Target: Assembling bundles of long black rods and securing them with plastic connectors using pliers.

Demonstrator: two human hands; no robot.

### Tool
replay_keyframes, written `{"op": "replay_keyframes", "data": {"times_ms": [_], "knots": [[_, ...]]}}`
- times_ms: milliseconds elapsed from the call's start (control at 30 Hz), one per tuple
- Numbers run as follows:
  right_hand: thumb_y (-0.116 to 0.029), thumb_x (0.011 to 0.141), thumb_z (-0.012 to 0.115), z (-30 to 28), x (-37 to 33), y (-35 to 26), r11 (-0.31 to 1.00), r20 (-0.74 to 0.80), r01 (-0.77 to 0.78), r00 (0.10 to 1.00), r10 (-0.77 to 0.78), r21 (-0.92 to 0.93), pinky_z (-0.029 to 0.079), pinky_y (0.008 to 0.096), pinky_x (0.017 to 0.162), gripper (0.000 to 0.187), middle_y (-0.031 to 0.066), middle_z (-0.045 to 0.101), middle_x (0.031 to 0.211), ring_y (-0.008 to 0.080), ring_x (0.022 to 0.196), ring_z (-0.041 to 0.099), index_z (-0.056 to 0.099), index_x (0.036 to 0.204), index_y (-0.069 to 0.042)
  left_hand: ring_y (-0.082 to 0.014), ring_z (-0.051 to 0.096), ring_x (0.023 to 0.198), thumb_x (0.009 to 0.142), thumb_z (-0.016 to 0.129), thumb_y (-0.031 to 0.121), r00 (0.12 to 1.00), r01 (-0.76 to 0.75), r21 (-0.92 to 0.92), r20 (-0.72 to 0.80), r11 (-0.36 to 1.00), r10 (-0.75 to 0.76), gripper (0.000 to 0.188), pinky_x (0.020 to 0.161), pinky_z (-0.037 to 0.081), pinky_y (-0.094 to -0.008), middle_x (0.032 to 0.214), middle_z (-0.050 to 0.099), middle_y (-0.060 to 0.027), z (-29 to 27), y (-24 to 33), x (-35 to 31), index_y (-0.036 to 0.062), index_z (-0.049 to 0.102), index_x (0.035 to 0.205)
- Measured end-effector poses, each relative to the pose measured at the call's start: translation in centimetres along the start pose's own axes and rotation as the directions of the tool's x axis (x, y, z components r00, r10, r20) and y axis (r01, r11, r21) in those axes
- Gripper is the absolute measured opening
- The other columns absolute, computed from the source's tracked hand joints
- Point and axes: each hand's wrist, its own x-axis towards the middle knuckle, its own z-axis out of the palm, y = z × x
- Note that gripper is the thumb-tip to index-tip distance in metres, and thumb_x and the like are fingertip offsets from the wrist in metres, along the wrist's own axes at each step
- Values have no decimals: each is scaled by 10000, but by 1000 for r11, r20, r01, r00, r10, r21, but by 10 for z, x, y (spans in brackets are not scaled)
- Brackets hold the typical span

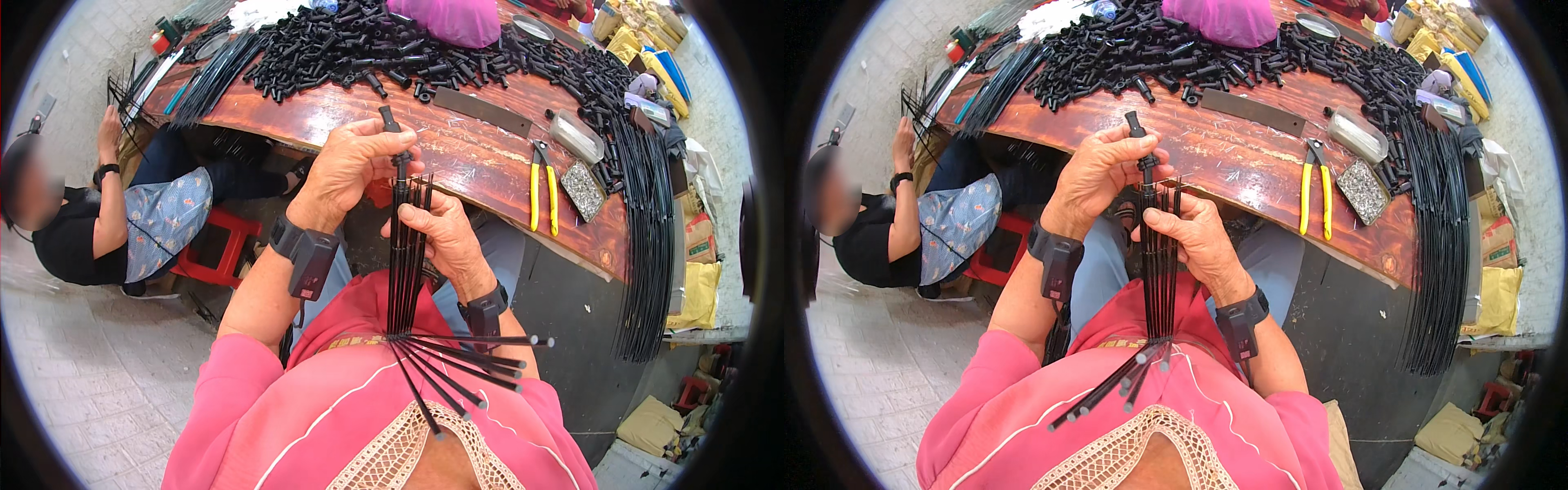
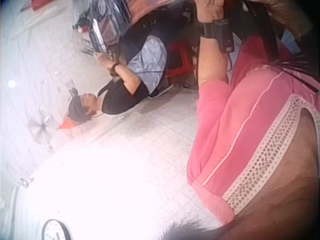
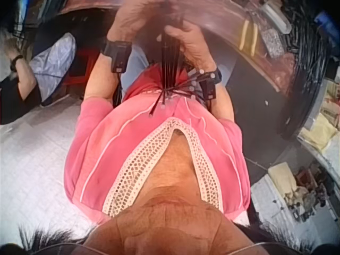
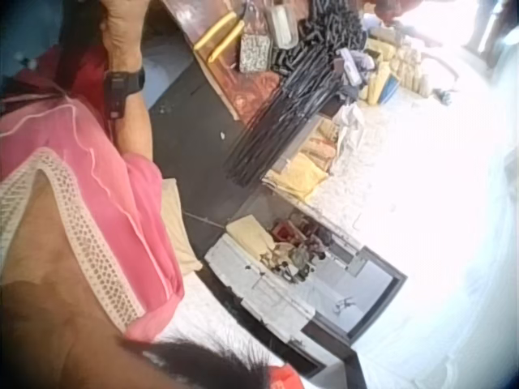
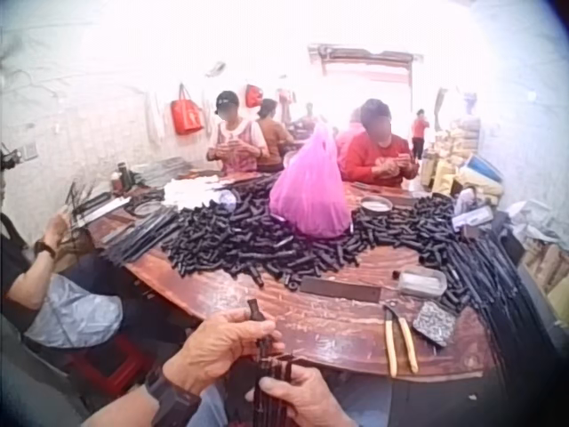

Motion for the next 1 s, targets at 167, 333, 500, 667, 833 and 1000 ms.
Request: {"op": "replay_keyframes", "data": {"times_ms": [167,333,500,667,833,1000], "knots": [[-185,890,682,-1,1,5,1000,-30,24,999,-24,3,314,135,366,255,74,718,823,39,579,633,639,1103,-50,-137,663,778,835,739,136,992,-121,344,8,931,126,477,707,542,-257,870,659,-48,8,-1,-9,-19,567,1252],[-197,893,683,-7,1,8,999,-55,25,998,-26,-23,291,143,356,265,78,716,801,30,550,613,630,1117,-67,-116,661,749,840,721,138,997,-76,313,3,947,79,503,699,535,-244,909,678,-64,8,9,-16,-55,549,1271],[-187,886,693,-11,2,7,999,-43,-13,999,11,-45,343,154,382,286,125,715,819,75,569,635,609,1141,-89,-135,664,766,837,717,121,999,-43,334,-1,942,46,431,718,541,-272,912,678,-68,-2,8,-10,-47,584,1211],[-198,888,689,-8,1,6,1000,-58,9,998,-10,-20,282,141,356,219,83,719,795,6,494,552,645,1068,-81,-131,659,777,814,734,107,999,-26,289,-12,957,31,368,723,541,-277,898,670,-51,3,5,-8,-28,616,1136],[-197,884,695,-6,3,7,998,-58,0,998,-3,-55,287,141,364,221,88,718,800,10,490,544,639,1058,-74,-157,672,796,833,721,104,996,-91,358,19,929,90,297,724,555,-294,917,671,-72,0,1,-3,-3,613,1088],[-199,883,696,-4,2,7,1000,-46,12,999,-12,-14,286,146,360,222,92,717,801,15,490,544,636,1049,-65,-254,691,894,860,672,64,996,-43,144,84,989,31,289,773,578,-370,941,675,-122,-7,1,3,3,593,1131]]}}
